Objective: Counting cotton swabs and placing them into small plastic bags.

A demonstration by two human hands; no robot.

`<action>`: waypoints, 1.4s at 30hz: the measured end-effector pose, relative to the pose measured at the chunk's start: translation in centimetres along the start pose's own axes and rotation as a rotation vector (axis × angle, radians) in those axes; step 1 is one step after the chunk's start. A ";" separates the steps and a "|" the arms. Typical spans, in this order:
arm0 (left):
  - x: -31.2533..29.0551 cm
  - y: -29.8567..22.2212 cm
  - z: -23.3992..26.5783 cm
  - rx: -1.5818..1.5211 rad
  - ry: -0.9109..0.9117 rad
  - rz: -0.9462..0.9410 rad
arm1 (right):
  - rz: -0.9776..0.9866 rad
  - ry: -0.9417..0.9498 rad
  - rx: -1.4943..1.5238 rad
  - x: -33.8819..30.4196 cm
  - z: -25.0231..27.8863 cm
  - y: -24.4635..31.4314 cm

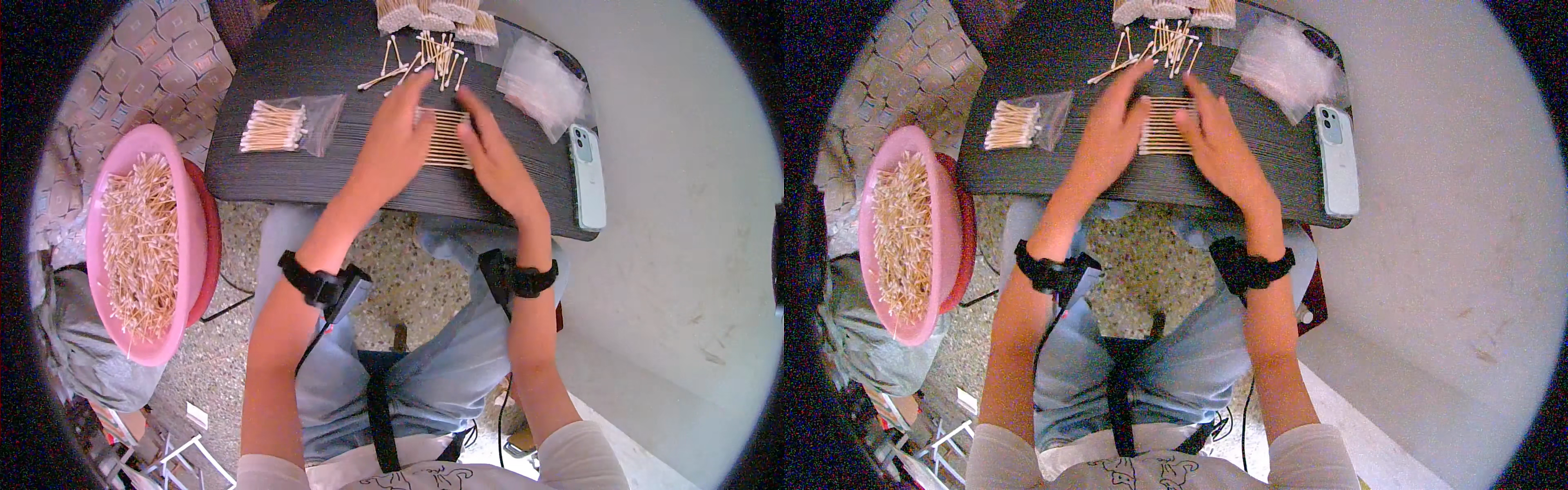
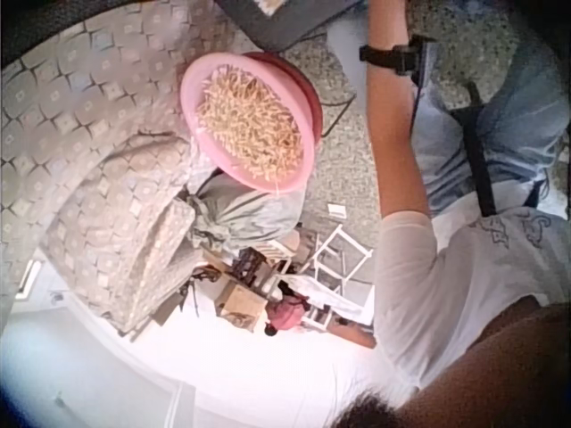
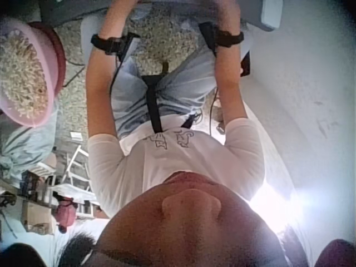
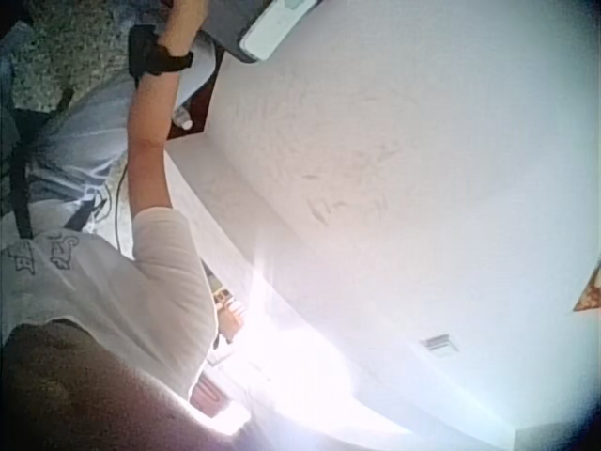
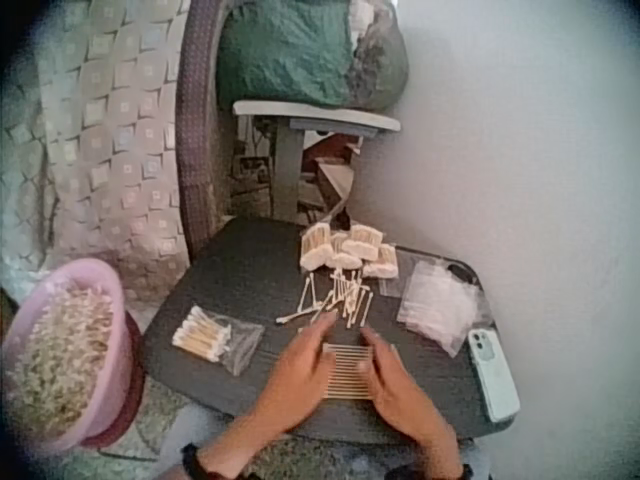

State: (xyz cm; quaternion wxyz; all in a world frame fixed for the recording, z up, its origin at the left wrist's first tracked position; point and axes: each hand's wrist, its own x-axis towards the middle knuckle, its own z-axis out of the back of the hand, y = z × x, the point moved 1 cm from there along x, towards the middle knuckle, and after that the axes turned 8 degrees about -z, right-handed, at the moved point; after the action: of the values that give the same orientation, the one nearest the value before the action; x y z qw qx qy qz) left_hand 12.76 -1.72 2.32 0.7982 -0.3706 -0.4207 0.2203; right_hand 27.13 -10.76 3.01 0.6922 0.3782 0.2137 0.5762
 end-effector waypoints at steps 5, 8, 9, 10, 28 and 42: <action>-2.7 -0.6 1.0 0.613 0.394 -0.376 | 0.159 0.127 -0.480 -1.3 0.2 -0.1; -2.4 -0.4 1.1 0.664 0.441 -0.384 | 0.185 0.137 -0.491 -1.5 0.4 0.1; -2.3 -0.1 1.1 0.683 0.440 -0.393 | 0.198 0.137 -0.496 -1.5 0.5 0.2; -2.3 0.2 1.1 0.700 0.439 -0.402 | 0.182 0.137 -0.489 -1.4 0.5 0.3; -1.3 -0.6 -0.5 0.747 0.305 -0.407 | 0.218 -0.138 -0.716 -0.3 -1.0 1.6; -1.2 -0.2 0.6 0.735 0.293 -0.453 | 0.304 -0.022 -0.583 -0.1 -0.2 2.8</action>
State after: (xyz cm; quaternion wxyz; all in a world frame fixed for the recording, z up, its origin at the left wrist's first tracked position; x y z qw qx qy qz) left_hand 11.58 -2.42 2.10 0.9559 0.0113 -0.2679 0.1199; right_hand 25.21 -10.68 5.04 0.6796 0.1979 -0.0267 0.7059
